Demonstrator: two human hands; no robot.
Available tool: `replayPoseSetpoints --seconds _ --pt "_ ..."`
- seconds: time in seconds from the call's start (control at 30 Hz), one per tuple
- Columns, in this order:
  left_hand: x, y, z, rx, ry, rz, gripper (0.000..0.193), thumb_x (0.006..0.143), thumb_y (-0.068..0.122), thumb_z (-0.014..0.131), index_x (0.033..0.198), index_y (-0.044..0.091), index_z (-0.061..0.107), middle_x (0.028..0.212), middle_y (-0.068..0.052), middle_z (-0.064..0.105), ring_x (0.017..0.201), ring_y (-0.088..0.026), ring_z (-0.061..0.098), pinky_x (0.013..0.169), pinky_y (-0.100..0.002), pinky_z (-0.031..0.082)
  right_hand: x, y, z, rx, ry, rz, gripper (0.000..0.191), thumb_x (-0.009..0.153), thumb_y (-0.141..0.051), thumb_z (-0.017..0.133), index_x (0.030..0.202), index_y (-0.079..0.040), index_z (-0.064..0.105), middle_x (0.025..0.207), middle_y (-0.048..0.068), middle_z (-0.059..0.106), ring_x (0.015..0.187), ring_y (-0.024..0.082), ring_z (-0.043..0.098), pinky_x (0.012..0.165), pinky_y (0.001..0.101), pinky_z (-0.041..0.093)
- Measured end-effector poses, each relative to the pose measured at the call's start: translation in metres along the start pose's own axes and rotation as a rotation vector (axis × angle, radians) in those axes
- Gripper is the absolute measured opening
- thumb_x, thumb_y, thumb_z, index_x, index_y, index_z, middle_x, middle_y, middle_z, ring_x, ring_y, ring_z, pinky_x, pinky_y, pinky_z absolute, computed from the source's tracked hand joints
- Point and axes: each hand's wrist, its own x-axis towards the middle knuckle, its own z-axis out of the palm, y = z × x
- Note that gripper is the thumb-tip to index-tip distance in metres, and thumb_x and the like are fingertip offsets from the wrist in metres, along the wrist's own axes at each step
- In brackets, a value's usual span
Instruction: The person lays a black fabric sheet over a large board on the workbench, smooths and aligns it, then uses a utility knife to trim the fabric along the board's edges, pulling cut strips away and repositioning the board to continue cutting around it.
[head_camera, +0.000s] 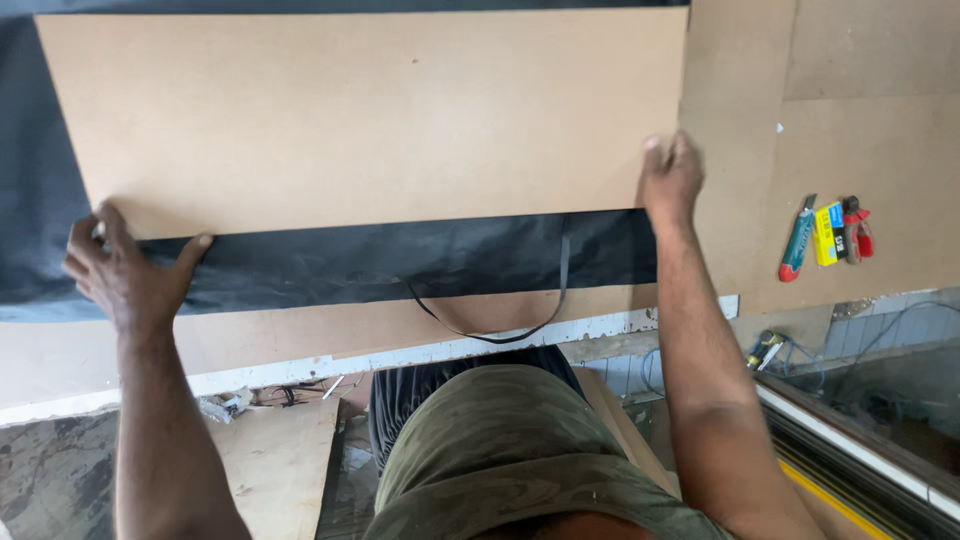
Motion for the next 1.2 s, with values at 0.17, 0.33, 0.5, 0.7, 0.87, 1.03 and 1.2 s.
replayPoseSetpoints --seconds 0.17,0.33,0.5,0.7,0.87,1.03,1.2 --pt "-0.048 -0.021 0.007 -0.073 0.050 -0.009 0.120 0.081 0.057 0.094 0.166 0.005 0.026 0.155 -0.028 0.026 0.139 -0.041 0.030 0.111 -0.062 0.046 -0.096 0.001 -0.035 -0.490 0.007 -0.333 0.071 0.092 -0.029 0.080 0.150 0.001 0.053 0.126 0.027 0.050 0.111 0.039 0.048 0.094 0.0539 0.048" --pt "-0.042 -0.027 -0.009 -0.254 0.016 -0.067 0.122 0.080 0.055 0.101 0.161 -0.001 0.028 0.149 -0.026 0.028 0.138 -0.041 0.035 0.114 -0.059 0.049 -0.207 -0.015 -0.019 -0.253 -0.476 -0.771 0.054 0.085 -0.041 0.078 0.124 -0.005 0.064 0.121 0.015 0.058 0.109 0.034 0.056 0.093 0.0489 0.047" --pt "-0.038 -0.019 -0.020 -0.289 -0.065 -0.201 0.131 0.074 0.058 0.103 0.162 -0.003 0.028 0.150 -0.027 0.028 0.137 -0.045 0.033 0.108 -0.061 0.048 -0.301 0.052 -0.041 -0.434 -0.667 -0.469 0.020 0.095 -0.028 0.070 0.085 -0.012 0.063 0.078 0.005 0.067 0.082 0.027 0.063 0.080 0.0452 0.046" --pt "-0.045 -0.018 -0.011 -0.284 -0.060 -0.221 0.132 0.070 0.056 0.100 0.168 0.003 0.030 0.151 -0.026 0.029 0.137 -0.043 0.034 0.108 -0.062 0.045 -0.397 0.171 -0.160 -1.000 -1.024 0.531 0.045 0.108 -0.041 0.043 0.146 -0.018 0.051 0.118 0.019 0.073 0.108 0.035 0.073 0.095 0.0484 0.059" --pt "-0.047 -0.021 -0.003 -0.225 0.018 -0.066 0.111 0.073 0.057 0.099 0.150 0.001 0.041 0.144 -0.024 0.035 0.133 -0.038 0.036 0.109 -0.063 0.047 -0.421 0.178 -0.193 -0.917 -1.228 0.802 0.084 0.089 -0.048 0.073 0.158 -0.018 0.037 0.160 0.014 0.045 0.146 0.033 0.046 0.119 0.0453 0.040" --pt "-0.048 -0.012 -0.006 -0.127 0.052 0.025 0.103 0.073 0.054 0.089 0.143 -0.004 0.039 0.143 -0.023 0.035 0.134 -0.035 0.035 0.114 -0.062 0.045 -0.327 0.113 -0.131 -0.902 -0.771 0.545 0.043 0.096 -0.054 0.059 0.105 -0.017 0.079 0.112 0.017 0.076 0.104 0.036 0.072 0.087 0.0523 0.058" --pt "-0.052 -0.007 -0.015 -0.144 0.040 0.003 0.110 0.076 0.055 0.094 0.145 -0.007 0.034 0.141 -0.027 0.033 0.135 -0.039 0.033 0.111 -0.064 0.043 -0.231 0.038 -0.094 -0.525 0.182 -0.068 0.029 0.096 -0.016 0.072 0.121 -0.002 0.065 0.104 0.018 0.066 0.095 0.039 0.067 0.075 0.0488 0.054"
